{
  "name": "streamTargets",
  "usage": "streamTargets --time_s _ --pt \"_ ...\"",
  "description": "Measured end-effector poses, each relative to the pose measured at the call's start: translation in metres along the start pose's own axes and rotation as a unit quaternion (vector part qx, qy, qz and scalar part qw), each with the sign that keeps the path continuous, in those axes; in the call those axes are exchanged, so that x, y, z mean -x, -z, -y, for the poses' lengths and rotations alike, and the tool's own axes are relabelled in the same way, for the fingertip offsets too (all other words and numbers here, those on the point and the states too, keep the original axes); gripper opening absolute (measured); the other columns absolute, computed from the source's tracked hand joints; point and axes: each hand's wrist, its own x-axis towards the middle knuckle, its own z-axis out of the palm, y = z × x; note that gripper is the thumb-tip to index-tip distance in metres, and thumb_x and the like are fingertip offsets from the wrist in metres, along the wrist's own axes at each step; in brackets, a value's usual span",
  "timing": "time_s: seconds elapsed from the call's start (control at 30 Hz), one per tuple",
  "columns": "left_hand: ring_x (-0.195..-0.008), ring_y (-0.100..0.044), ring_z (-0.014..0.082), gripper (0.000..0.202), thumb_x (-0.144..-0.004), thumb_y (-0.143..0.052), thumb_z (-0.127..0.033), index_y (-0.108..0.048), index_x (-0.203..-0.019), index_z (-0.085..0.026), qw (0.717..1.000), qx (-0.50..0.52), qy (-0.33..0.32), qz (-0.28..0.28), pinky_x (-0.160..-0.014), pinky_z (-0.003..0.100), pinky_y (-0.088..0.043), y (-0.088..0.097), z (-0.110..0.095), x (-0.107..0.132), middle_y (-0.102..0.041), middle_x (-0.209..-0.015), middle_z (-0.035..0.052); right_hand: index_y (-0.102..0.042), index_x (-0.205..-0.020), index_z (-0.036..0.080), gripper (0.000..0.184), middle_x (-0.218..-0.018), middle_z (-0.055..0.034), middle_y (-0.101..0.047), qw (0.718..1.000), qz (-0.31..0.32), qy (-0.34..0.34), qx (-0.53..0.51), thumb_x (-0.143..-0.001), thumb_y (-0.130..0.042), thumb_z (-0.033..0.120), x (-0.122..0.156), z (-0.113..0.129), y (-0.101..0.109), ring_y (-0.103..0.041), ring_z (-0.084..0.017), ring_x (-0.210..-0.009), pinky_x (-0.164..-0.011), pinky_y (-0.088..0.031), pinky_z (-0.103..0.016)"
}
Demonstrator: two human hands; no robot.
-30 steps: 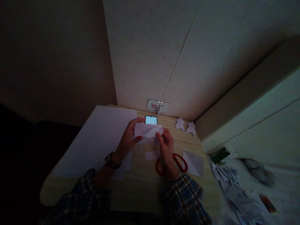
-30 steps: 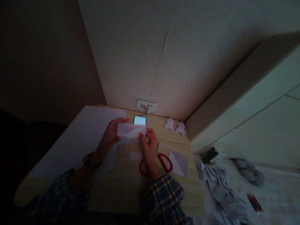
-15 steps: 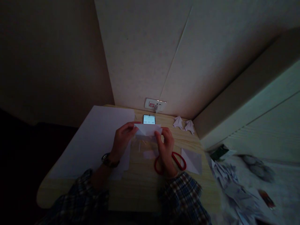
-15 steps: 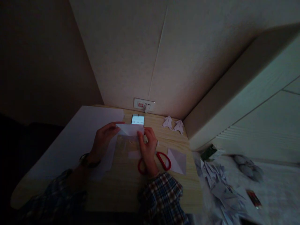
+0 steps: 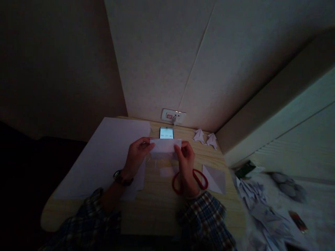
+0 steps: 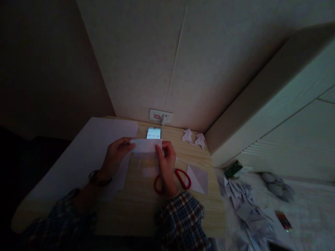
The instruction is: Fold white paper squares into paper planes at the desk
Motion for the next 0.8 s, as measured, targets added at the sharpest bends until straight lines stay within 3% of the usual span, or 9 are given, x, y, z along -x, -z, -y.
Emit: streamTargets --time_s 0.17,0.4,0.57,0.8 --pt "-0.083 -0.066 0.0168 0.02 -0.066 -0.072 -0.028 -0.061 -0.079 -0.017 0.999 0.029 0.005 0.034 -0.077 0.029 -0.052 0.0007 0.0 0.0002 -0.07 -0.09 0.0031 -0.05 -0.071 0.02 0.021 -0.078 0.0012 -0.056 1.0 -0.004 -0.027 -0.006 -0.078 -0.065 0.034 -0.0006 0.0004 0.0006 -0.052 -0.013 -0.073 -0.066 -0.04 -0.025" --pt "-0.086 -0.065 0.0153 0.034 -0.063 -0.074 -0.023 -0.061 -0.094 -0.02 0.999 0.017 -0.024 0.018 -0.078 0.026 -0.052 0.0022 0.0 -0.0028 -0.069 -0.097 0.002 -0.051 -0.068 0.021 0.022 -0.067 0.0033 -0.049 1.0 -0.016 -0.023 0.005 -0.079 -0.062 0.036 -0.0014 0.0027 0.0017 -0.045 -0.012 -0.063 -0.058 -0.036 -0.024" --pt "-0.09 -0.067 0.0182 0.024 -0.067 -0.07 -0.024 -0.067 -0.09 -0.018 0.998 -0.019 -0.018 0.059 -0.082 0.029 -0.053 0.0026 -0.0022 -0.0007 -0.071 -0.094 0.0036 -0.052 -0.07 0.02 0.02 -0.066 0.0039 -0.05 0.999 -0.025 -0.015 0.029 -0.079 -0.062 0.036 -0.0023 0.0045 0.0032 -0.046 -0.012 -0.062 -0.058 -0.036 -0.024" --pt "-0.082 -0.068 0.0196 0.022 -0.07 -0.069 -0.029 -0.072 -0.087 -0.016 0.993 -0.067 -0.024 0.095 -0.075 0.029 -0.055 0.0024 -0.0054 0.0005 -0.074 -0.092 0.0053 -0.055 -0.076 0.021 0.014 -0.071 0.0017 -0.056 0.997 -0.028 0.005 0.068 -0.08 -0.062 0.033 -0.0007 0.0018 0.0038 -0.052 -0.015 -0.066 -0.061 -0.04 -0.027"
